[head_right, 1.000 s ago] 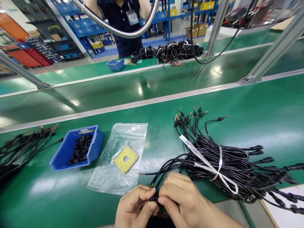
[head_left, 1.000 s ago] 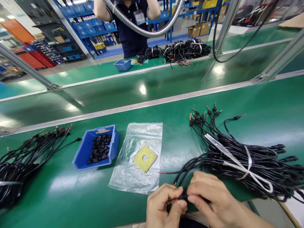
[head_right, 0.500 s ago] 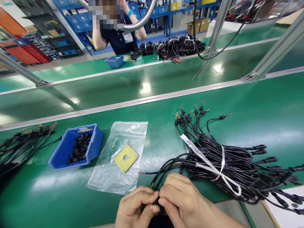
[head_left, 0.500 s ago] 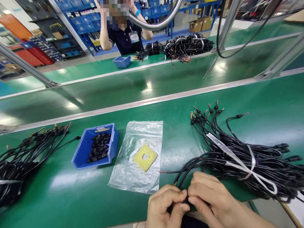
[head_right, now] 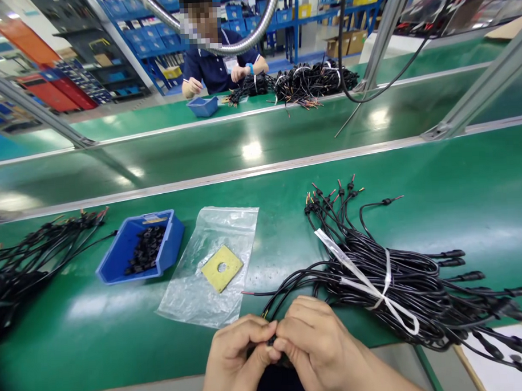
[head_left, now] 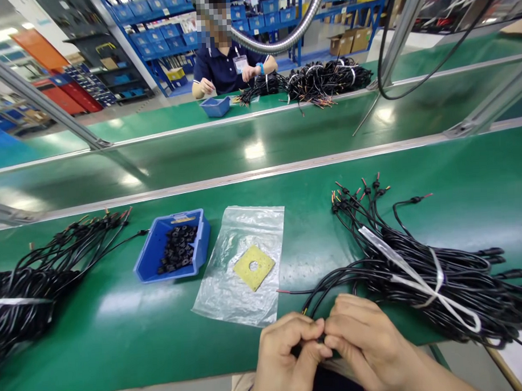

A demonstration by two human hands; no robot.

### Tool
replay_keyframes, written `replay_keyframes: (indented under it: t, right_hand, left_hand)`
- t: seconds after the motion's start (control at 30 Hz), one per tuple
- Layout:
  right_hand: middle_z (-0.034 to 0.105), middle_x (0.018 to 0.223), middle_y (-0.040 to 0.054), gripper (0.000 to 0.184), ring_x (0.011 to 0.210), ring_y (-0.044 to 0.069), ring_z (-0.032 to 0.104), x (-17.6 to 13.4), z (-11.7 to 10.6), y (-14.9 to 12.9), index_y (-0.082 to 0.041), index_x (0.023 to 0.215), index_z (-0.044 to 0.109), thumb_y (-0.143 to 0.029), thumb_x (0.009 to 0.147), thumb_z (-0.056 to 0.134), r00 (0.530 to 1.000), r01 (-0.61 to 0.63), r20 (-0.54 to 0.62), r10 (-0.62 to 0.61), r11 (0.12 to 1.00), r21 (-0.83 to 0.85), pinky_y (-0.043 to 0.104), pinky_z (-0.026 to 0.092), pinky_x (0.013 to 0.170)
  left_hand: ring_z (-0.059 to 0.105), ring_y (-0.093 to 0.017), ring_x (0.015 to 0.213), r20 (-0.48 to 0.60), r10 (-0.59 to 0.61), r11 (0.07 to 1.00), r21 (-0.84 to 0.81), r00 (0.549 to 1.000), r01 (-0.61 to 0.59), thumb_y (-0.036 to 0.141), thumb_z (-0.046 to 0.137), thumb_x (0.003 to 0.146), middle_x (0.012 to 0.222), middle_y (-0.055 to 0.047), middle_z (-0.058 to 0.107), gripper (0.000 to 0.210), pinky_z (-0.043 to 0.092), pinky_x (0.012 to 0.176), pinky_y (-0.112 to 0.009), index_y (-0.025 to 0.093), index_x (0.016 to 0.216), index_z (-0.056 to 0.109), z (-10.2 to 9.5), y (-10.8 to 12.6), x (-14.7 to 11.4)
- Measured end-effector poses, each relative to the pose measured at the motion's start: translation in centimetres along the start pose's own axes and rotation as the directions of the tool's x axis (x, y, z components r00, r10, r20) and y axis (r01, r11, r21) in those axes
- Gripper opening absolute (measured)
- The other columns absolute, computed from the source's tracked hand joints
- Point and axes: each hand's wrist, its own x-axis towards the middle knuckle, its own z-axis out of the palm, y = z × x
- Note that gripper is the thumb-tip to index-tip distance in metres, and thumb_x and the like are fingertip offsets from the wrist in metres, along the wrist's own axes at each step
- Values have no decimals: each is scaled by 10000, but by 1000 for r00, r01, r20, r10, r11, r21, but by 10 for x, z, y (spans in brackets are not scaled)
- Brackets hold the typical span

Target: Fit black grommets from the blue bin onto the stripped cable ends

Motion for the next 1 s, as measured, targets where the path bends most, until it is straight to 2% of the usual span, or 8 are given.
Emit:
replay_keyframes:
  t: [0.13,0.2,0.4,0.5,0.6,0.7,0.8,1.0]
  right_hand:
    - [559,736,11,126,664,150,469,3,-4,-1,-171,916,567,-110,983,480,999,-36,-18,35,999,-6,304,360,637]
    - [557,756,17,120,683,150,488,3,-5,-1,-166,941,568,-99,976,475,998,-59,-12,59,998,20,294,377,639]
    - [508,729,6,159,669,144,474,1,-3,1,-179,869,531,-106,984,449,998,-65,26,64,997,41,283,383,628]
    - [519,734,8,152,668,144,484,1,-2,1,-181,878,532,-114,987,450,998,-68,13,68,996,58,278,382,621]
    - [513,723,2,139,653,137,483,2,-4,1,-185,888,527,-112,978,451,997,-78,0,78,995,61,258,373,593]
    - [511,707,-9,131,628,129,480,4,-7,-1,-187,902,528,-107,968,448,996,-93,5,93,995,40,243,371,575]
    - [527,710,-9,118,620,127,485,6,-10,-2,-185,927,537,-108,956,453,996,-90,21,90,996,14,240,379,570]
    - [501,677,-21,116,581,130,452,8,-9,-1,-182,918,562,-113,930,469,998,-56,13,56,997,-50,264,338,552]
  left_hand:
    - [644,-111,543,-83,-219,943,-275,972,189,202,772,834,704,-5,662,35,531,536,-188,177,838,748,7,0,-5]
    - [632,-98,515,-115,-270,908,-361,956,213,249,774,839,708,2,645,83,530,516,-185,172,843,743,11,-1,-7]
    - [624,-115,521,-99,-17,996,-93,995,7,133,782,781,615,-12,674,35,498,527,-182,161,784,763,7,-2,1]
    - [628,-122,524,-68,5,999,-48,998,-9,165,805,781,620,-27,696,33,506,525,-187,156,781,773,2,-1,3]
    - [658,-131,574,-9,-108,992,-71,994,107,204,819,786,709,-42,726,110,540,537,-189,179,893,809,1,0,0]
    - [728,-170,704,-84,-261,950,-197,962,241,232,833,768,847,-63,760,262,600,611,-213,209,1026,802,2,2,-6]
    - [746,-157,685,-186,-362,892,-355,913,281,301,811,814,788,-48,780,169,608,652,-209,197,945,790,5,6,-10]
    - [750,-135,623,-155,-507,761,-543,848,356,386,884,747,691,-24,780,262,603,615,-183,160,792,761,3,21,-5]
